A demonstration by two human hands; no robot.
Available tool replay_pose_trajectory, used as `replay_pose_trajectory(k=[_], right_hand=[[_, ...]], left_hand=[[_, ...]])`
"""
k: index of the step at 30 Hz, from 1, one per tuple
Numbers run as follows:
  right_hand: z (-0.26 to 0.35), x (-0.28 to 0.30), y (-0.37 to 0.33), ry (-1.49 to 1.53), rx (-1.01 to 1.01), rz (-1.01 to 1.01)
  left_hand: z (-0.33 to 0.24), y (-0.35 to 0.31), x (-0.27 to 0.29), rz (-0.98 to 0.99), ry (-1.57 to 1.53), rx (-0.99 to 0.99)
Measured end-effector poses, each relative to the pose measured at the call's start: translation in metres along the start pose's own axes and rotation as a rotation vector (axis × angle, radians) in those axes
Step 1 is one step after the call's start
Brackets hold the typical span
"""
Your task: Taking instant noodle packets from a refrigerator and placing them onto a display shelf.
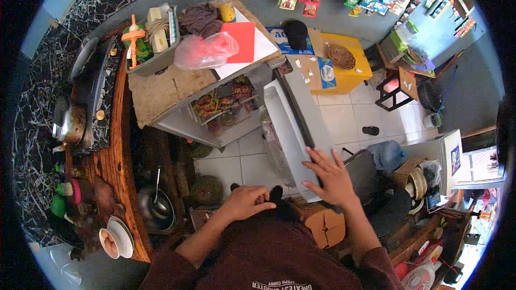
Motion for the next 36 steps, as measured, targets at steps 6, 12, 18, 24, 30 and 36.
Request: replay_pose_trajectory(k=[6, 12, 18, 24, 30, 36], right_hand=[[-0.042, 0.019, -0.007, -0.134, -0.109, -0.038], [-0.029, 0.007, 0.012, -0.142, -0.244, -0.207], [-0.018, -0.075, 0.070, 0.528, 0.014, -0.612], [-0.046, -0.232, 0.134, 0.834, 0.048, -0.574], [-0.059, -0.329, 0.160, 0.926, 0.010, -0.437], [-0.086, -0.368, 0.150, 0.912, -0.085, -0.431]], left_hand=[[0.026, 0.021, -0.009, -0.011, -0.096, 0.137], [0.111, 0.067, -0.024, -0.053, -0.300, 0.278], [0.247, 0.150, -0.028, -0.190, -0.664, 0.318], [0.384, 0.246, 0.009, -0.431, -1.234, 0.637], [0.485, 0.320, 0.062, -0.619, -1.170, 0.486], [0.460, 0.374, 0.063, -0.774, -0.950, 0.482]])
Point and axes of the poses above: each hand's wrist, its own y-axis towards the middle knuckle, its own x-axis out of the back of the hand, z = x × y, the point moved 5 cm from there along y, towards the middle knuckle, and after that the axes turned 15 degrees about x, right-handed, at the moved point
